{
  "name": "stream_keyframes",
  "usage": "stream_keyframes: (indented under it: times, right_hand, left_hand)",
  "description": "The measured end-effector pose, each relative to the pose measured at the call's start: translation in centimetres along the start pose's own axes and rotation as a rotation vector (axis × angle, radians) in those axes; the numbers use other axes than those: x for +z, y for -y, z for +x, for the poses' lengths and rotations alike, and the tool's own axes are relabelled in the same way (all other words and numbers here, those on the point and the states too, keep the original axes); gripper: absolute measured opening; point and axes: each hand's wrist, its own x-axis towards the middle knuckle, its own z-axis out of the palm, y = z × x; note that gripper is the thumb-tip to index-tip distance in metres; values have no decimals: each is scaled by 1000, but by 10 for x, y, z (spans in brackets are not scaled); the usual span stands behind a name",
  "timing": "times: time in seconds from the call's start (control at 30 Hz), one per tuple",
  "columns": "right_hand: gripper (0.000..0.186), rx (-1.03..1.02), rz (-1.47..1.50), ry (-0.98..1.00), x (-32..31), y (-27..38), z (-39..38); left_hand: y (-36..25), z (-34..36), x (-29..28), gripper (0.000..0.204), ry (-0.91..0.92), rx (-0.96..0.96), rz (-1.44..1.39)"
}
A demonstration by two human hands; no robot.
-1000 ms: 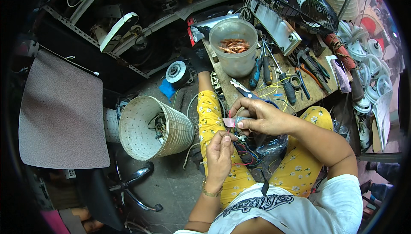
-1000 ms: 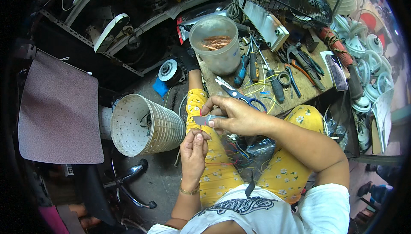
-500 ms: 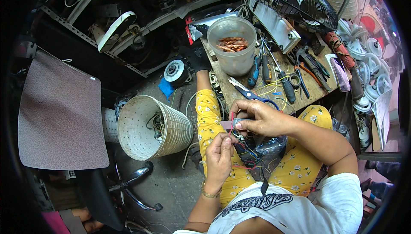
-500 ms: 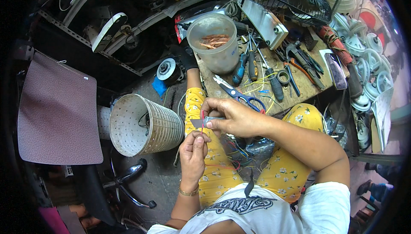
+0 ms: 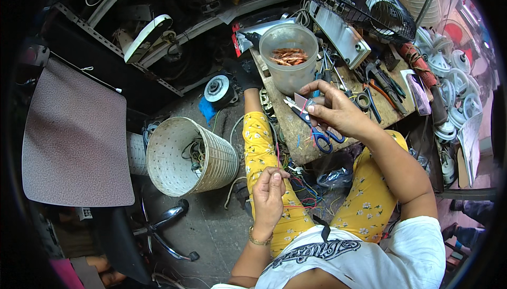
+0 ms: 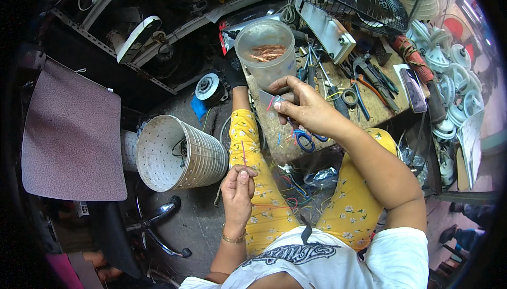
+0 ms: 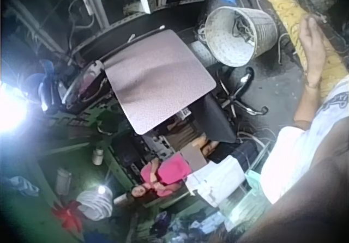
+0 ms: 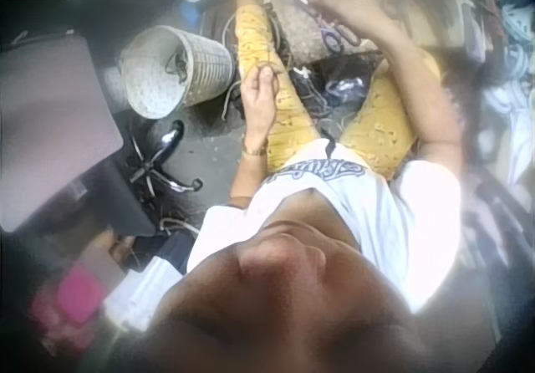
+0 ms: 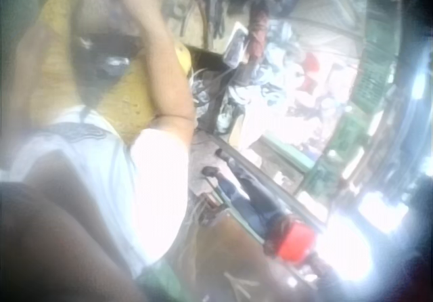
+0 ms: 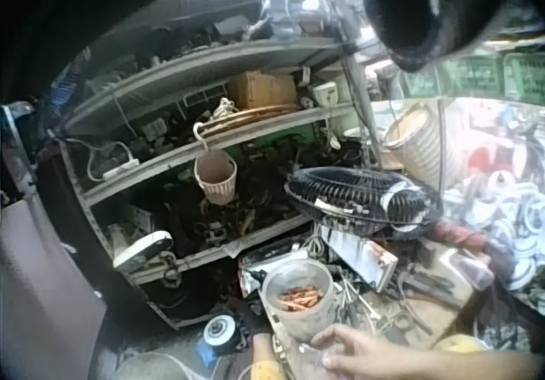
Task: The person strips the insulation from several wires and joins them together by twisting and applying electrical tape.
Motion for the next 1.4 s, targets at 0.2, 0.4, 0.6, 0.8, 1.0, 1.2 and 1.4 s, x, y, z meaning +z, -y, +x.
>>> stream_keyframes:
  times: [0.2,0.4,0.6,0.8,1.0,1.2,1.4]
  right_hand:
    - [18,-121,-965,-67,-19,-21,16]
    - [18,-128,-1119,-64,-31,-41,25]
    - [19,-51,-1184,-29,-25,-49,40]
    - [22,-148,-1140,-39,-30,-49,28]
    - [17,-313,-1004,-173,-12,-39,28]
    - [24,26,-131,157,12,-18,4]
    - [27,54,-127,265,17,-7,0]
  left_hand:
    - [3,0,-1,23,10,40,-31]
    - [-2,0,2,22,42,67,-39]
    - [0,-7,-9,21,13,97,-70]
    - [0,-7,-8,21,18,107,-64]
    - [3,-3,-9,21,-7,114,-51]
    - [6,11,1,22,26,92,-30]
    - [8,12,5,24,57,93,44]
